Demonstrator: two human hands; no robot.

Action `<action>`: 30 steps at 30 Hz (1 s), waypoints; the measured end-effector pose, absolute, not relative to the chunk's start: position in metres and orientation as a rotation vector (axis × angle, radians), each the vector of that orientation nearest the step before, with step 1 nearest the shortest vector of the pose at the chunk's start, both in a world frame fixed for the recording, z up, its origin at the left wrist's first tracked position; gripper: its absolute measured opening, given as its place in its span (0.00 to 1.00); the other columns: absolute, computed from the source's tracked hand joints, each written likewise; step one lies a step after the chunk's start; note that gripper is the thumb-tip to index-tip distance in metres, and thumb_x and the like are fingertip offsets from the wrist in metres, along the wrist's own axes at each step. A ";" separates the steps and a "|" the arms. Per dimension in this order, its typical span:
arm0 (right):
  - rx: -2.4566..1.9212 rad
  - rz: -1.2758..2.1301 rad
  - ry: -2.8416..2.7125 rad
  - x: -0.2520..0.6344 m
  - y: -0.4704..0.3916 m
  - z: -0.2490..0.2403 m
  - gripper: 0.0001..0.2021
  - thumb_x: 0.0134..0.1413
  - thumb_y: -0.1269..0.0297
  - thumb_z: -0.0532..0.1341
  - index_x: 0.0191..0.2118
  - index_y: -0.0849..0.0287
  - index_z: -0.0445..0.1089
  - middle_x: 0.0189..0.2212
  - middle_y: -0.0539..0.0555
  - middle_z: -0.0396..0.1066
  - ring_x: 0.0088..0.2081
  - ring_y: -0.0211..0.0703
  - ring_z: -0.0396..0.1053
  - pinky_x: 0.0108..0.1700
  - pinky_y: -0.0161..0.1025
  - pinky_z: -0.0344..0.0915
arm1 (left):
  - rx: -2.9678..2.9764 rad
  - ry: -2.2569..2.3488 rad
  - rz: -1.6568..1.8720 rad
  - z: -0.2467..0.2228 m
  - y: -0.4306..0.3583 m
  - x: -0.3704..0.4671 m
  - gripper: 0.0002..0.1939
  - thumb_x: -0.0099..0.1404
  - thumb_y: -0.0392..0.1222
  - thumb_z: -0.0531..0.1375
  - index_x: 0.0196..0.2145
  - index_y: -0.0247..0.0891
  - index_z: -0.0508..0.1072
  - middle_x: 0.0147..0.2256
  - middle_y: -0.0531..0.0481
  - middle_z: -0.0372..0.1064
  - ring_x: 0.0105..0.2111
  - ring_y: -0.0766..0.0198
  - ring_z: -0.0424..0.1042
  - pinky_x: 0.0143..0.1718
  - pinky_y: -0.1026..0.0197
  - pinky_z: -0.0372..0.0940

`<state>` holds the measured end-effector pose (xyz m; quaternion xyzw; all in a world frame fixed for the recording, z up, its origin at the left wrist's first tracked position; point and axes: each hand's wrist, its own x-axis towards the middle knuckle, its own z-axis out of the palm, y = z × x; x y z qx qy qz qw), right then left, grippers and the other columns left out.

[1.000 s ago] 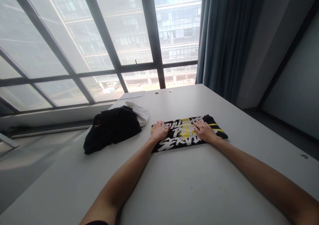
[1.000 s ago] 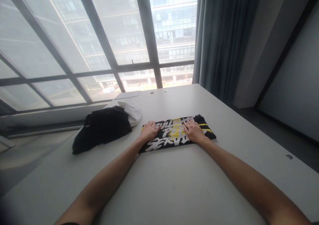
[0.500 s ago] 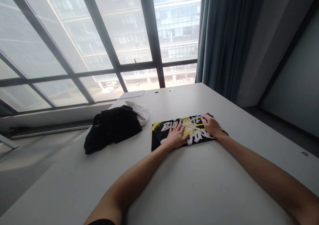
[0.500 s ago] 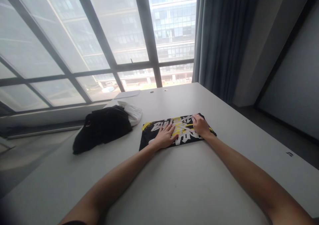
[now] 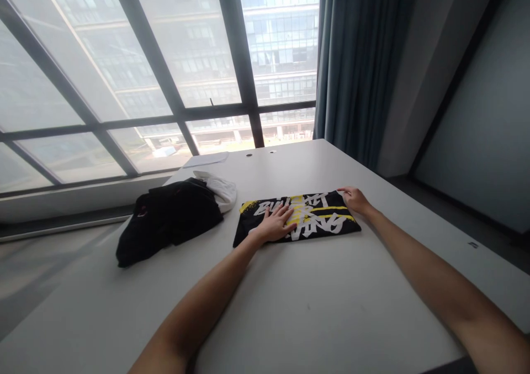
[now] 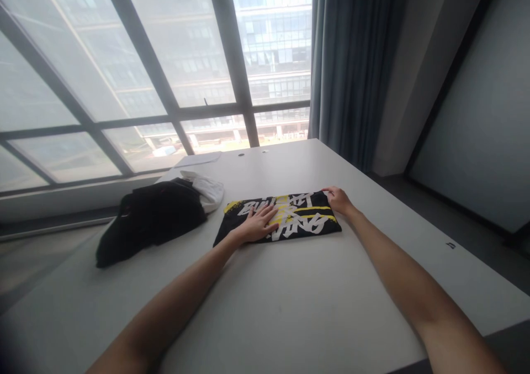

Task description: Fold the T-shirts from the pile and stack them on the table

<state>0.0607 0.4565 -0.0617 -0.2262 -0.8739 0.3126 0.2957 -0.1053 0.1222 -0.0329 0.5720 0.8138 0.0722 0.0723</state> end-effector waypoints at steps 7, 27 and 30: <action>-0.875 0.795 -2.178 0.068 0.473 -0.062 0.23 0.61 0.64 0.50 0.52 0.70 0.75 0.47 0.66 0.78 0.46 0.50 0.76 0.52 0.43 0.69 | 1.246 2.962 0.492 -0.008 0.100 -0.172 0.24 0.76 0.48 0.46 0.62 0.38 0.68 0.60 0.43 0.69 0.59 0.58 0.67 0.62 0.61 0.58; -0.823 0.798 -2.397 0.012 0.466 -0.069 0.08 0.49 0.60 0.66 0.28 0.59 0.75 0.28 0.54 0.77 0.30 0.43 0.72 0.33 0.37 0.65 | 0.750 3.077 0.929 -0.049 0.082 -0.230 0.10 0.69 0.42 0.59 0.47 0.39 0.73 0.47 0.43 0.76 0.50 0.53 0.74 0.52 0.55 0.65; -0.769 0.770 -2.404 0.012 0.464 -0.068 0.10 0.52 0.58 0.64 0.30 0.59 0.74 0.28 0.54 0.76 0.30 0.43 0.71 0.34 0.37 0.64 | 0.844 3.011 1.035 -0.050 0.081 -0.228 0.11 0.70 0.42 0.59 0.50 0.42 0.73 0.46 0.48 0.78 0.48 0.58 0.76 0.52 0.58 0.66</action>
